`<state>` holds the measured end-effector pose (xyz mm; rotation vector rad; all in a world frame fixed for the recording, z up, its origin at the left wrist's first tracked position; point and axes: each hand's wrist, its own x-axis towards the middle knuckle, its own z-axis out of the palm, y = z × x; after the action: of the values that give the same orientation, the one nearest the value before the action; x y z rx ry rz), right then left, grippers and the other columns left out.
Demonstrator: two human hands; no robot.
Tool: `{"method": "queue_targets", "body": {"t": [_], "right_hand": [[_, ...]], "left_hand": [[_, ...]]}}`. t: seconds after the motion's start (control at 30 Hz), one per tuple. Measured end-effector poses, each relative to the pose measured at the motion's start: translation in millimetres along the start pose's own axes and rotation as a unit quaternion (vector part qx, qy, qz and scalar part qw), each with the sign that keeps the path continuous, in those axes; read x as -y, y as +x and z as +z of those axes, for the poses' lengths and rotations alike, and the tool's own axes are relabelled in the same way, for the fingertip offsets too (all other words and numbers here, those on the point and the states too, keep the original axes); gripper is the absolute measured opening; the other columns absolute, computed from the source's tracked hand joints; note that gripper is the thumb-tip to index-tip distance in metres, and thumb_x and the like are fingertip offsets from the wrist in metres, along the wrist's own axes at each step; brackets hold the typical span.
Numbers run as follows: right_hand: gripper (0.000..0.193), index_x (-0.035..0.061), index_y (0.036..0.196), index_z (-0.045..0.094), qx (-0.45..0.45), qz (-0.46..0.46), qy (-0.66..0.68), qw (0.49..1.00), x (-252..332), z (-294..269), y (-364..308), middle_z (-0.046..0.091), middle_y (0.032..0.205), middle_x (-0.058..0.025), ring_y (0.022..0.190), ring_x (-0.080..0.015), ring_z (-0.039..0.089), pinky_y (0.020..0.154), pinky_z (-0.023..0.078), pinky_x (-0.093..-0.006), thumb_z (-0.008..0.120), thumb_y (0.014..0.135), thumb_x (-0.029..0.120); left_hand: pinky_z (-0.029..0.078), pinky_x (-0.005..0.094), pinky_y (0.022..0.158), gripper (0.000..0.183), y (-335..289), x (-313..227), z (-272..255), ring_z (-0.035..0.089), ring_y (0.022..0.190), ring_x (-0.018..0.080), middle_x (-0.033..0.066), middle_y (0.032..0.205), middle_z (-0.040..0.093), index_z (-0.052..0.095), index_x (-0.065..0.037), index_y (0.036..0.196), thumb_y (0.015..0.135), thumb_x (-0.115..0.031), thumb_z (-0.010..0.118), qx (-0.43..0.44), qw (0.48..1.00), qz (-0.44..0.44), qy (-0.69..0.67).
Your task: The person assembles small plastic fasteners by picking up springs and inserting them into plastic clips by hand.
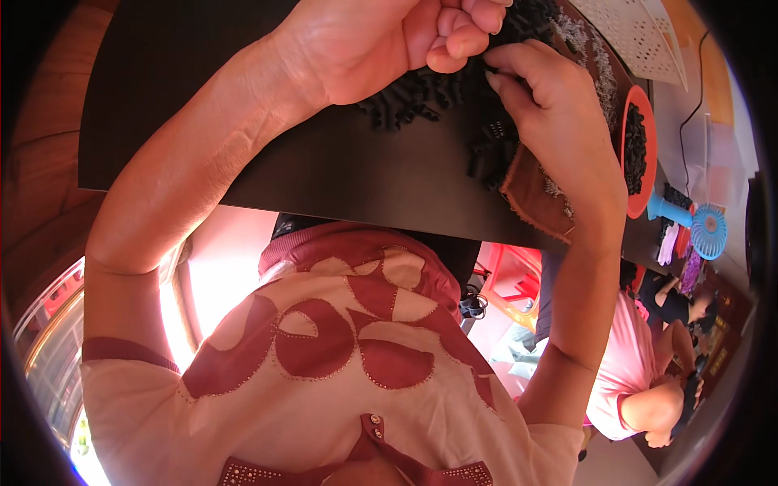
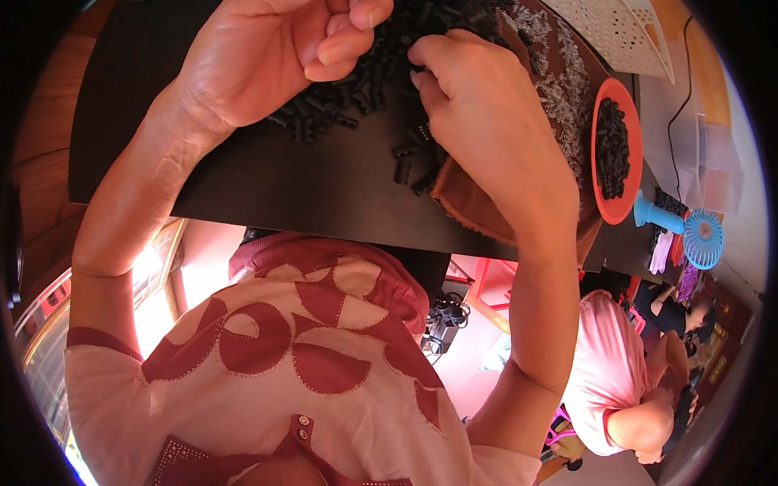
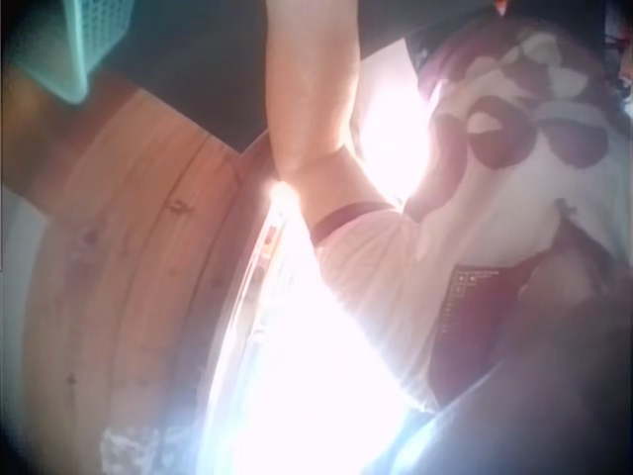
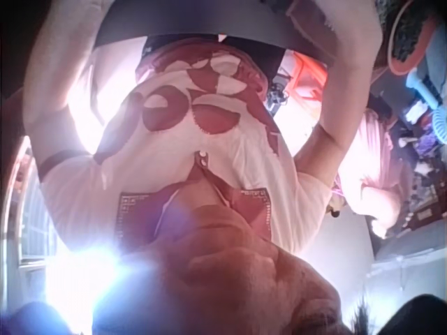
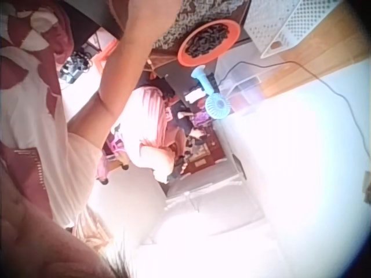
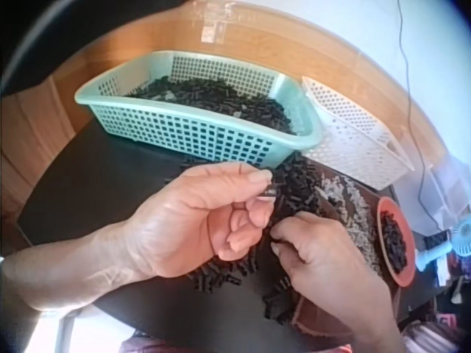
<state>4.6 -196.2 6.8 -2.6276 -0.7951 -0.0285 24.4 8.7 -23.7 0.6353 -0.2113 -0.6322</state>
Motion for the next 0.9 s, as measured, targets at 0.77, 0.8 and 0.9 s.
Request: {"method": "queue_targets", "body": {"t": [0.77, 0.8, 0.9], "right_hand": [[0.009, -0.001, 0.094, 0.061, -0.117, 0.144, 0.489, 0.853, 17.2, -22.7, -14.3, 0.065, 0.08, -0.007, 0.059, -0.0057, 0.054, 0.05, 0.041, -0.0193, 0.06, 0.086, -0.005], [0.012, -0.002, 0.097, 0.062, -0.126, 0.13, 0.513, 0.839, 16.6, -24.4, -14.9, 0.068, 0.085, -0.0115, 0.057, -0.0072, 0.055, 0.048, 0.042, -0.0201, 0.06, 0.085, -0.005], [0.011, -0.0032, 0.097, 0.061, -0.144, 0.107, 0.556, 0.812, 23.7, -29.9, -17.5, 0.068, 0.084, -0.0127, 0.054, -0.0079, 0.053, 0.047, 0.042, -0.0203, 0.062, 0.085, -0.005]], "left_hand": [[0.032, 0.0209, 0.043, 0.026, -3.2, -5.0, 24.0, 0.047, 0.05, 0.0084, 0.0017, 0.071, 0.058, 0.059, -0.006, 0.089, 0.101, -0.027, 0.051, -0.056, 0.997, 0.008, 0.057], [0.029, 0.02, 0.043, 0.024, -3.8, -0.5, 20.4, 0.045, 0.051, 0.0058, 0.0003, 0.074, 0.056, 0.056, -0.006, 0.094, 0.101, -0.028, 0.049, -0.059, 0.989, 0.031, 0.133], [0.031, 0.0215, 0.045, 0.021, -4.4, -0.8, 17.0, 0.049, 0.054, 0.0072, 0.0011, 0.077, 0.059, 0.057, -0.006, 0.096, 0.099, -0.027, 0.052, -0.013, 0.991, 0.017, 0.129]]}}
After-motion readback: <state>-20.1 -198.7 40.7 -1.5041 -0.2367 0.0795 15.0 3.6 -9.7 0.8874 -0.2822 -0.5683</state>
